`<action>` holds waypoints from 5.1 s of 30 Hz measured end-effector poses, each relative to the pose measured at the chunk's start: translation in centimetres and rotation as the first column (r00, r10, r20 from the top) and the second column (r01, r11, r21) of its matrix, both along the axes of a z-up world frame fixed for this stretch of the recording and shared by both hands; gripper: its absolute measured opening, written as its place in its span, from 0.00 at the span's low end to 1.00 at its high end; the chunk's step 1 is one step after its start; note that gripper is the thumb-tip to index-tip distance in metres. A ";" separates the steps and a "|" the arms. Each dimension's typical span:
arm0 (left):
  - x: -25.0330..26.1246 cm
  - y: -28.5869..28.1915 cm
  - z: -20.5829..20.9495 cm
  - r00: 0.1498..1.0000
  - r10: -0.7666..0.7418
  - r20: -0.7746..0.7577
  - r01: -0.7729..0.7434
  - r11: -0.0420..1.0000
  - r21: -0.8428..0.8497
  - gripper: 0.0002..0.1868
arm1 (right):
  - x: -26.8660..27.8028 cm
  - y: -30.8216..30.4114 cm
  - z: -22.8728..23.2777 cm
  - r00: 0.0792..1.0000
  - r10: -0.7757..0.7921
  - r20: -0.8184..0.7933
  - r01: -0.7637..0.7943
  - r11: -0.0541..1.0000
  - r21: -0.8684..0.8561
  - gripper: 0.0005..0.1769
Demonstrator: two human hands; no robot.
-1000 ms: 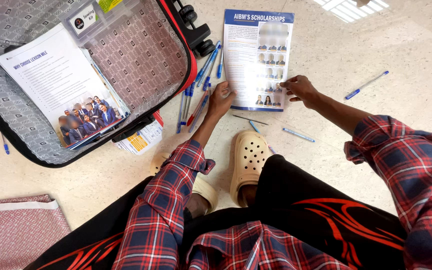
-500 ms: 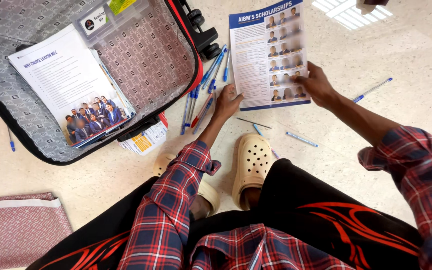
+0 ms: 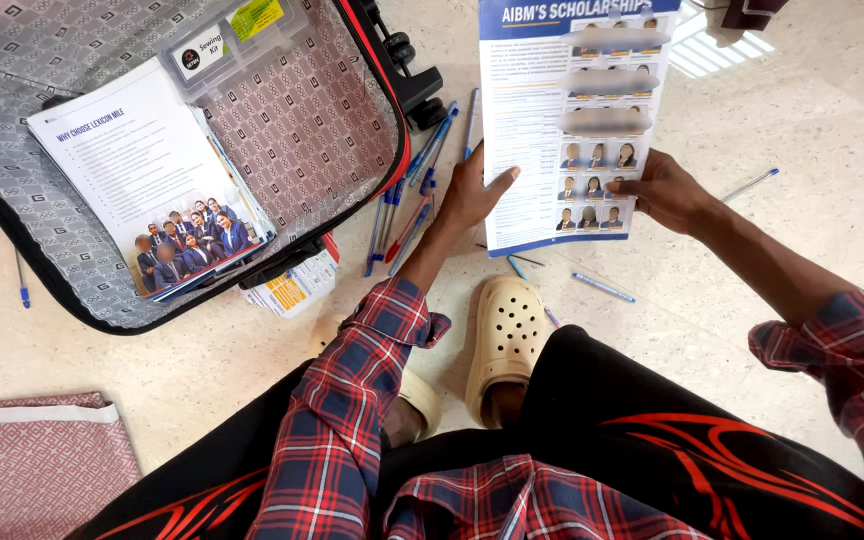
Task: The person sorts various brochures, printed documents, and pens on the floor, placing some items into an open red suitcase and others into piles.
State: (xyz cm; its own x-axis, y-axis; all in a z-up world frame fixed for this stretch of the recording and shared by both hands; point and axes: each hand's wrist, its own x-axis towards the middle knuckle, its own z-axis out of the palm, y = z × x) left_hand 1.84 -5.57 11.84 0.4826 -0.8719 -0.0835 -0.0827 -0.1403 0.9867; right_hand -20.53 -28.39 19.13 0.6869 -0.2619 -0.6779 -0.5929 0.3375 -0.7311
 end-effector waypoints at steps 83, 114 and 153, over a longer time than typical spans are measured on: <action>32.9 36.4 1.9 0.874 -0.468 0.131 -0.093 0.104 0.990 0.54 | 44.0 28.9 -6.6 0.344 0.929 -0.138 -0.742 0.179 -0.646 0.39; -5.3 9.0 -3.8 0.755 -0.414 0.508 0.271 0.903 0.333 0.11 | 0.8 6.2 -10.5 0.436 0.734 -0.521 -0.890 0.263 -0.373 0.18; -3.5 7.6 -7.0 0.914 0.020 0.405 -0.164 0.931 0.326 0.12 | 9.0 4.7 -13.2 0.880 0.333 -0.339 -0.442 0.833 -0.331 0.19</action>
State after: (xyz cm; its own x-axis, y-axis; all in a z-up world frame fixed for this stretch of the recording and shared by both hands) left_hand -1.63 2.05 4.80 0.6154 -0.7718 -0.1602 -0.4182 -0.4919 0.7636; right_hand -11.57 -23.70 5.97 0.6038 -0.2890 -0.7429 -0.7970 -0.2385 -0.5549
